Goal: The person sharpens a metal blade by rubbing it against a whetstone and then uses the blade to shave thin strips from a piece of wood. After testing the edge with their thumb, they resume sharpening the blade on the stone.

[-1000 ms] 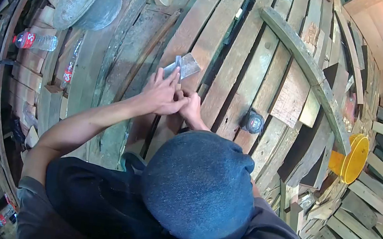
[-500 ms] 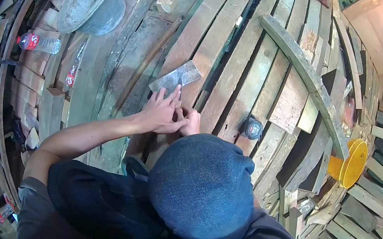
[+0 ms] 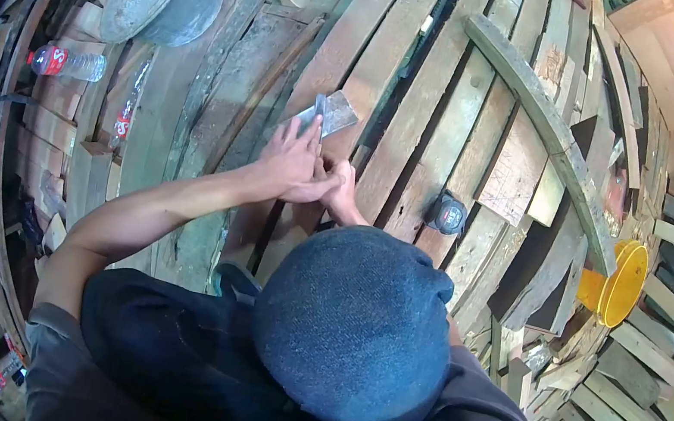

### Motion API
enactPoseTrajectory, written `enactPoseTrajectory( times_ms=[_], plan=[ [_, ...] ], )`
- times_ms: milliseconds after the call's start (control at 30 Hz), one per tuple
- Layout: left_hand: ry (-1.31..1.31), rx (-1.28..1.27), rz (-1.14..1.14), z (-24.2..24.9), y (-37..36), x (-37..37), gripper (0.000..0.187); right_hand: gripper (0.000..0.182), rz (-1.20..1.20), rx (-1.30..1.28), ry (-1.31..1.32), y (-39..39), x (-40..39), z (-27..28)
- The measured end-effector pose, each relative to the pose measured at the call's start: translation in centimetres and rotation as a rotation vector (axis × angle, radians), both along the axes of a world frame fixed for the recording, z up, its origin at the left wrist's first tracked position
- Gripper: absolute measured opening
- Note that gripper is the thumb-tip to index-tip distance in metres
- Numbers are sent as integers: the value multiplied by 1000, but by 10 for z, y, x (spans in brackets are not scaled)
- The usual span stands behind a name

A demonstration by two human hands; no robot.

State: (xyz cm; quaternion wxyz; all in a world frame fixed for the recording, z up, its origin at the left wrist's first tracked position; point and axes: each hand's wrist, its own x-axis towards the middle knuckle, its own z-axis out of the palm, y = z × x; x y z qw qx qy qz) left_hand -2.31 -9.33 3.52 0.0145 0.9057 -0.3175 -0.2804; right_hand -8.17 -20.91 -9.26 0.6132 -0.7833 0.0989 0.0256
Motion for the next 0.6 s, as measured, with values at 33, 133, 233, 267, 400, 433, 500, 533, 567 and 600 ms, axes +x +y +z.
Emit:
enactPoseTrajectory(
  times_ms=[33,133,233,267,400,433,500,533,567,600],
  plan=[
    [12,26,-9,2,-2,1,98,29,16,-124,-6,-1,-7,-9],
    [59,-16,-69,2,9,-14,96,30,-43,55,41,6,-33,-4],
    [-25,-112,5,-9,6,5,94,31,33,-91,62,-5,-9,-12],
    [-40,-134,46,-8,5,6,93,29,12,-55,-1,-6,0,-15],
    [87,5,-49,10,0,-6,87,30,-61,-149,-206,8,-29,-65],
    [45,26,-95,9,4,-15,86,31,-56,-27,-15,10,-36,-36],
    [82,-26,-68,6,10,-9,86,33,-17,-94,164,4,-22,10],
    [56,-34,-29,4,4,0,88,33,8,-127,60,-1,-14,-6],
    [40,-36,4,0,-1,13,89,33,28,-153,-35,-2,-2,-5],
    [27,-35,45,-3,-3,15,91,32,8,8,-7,-2,1,-2]
  ],
)
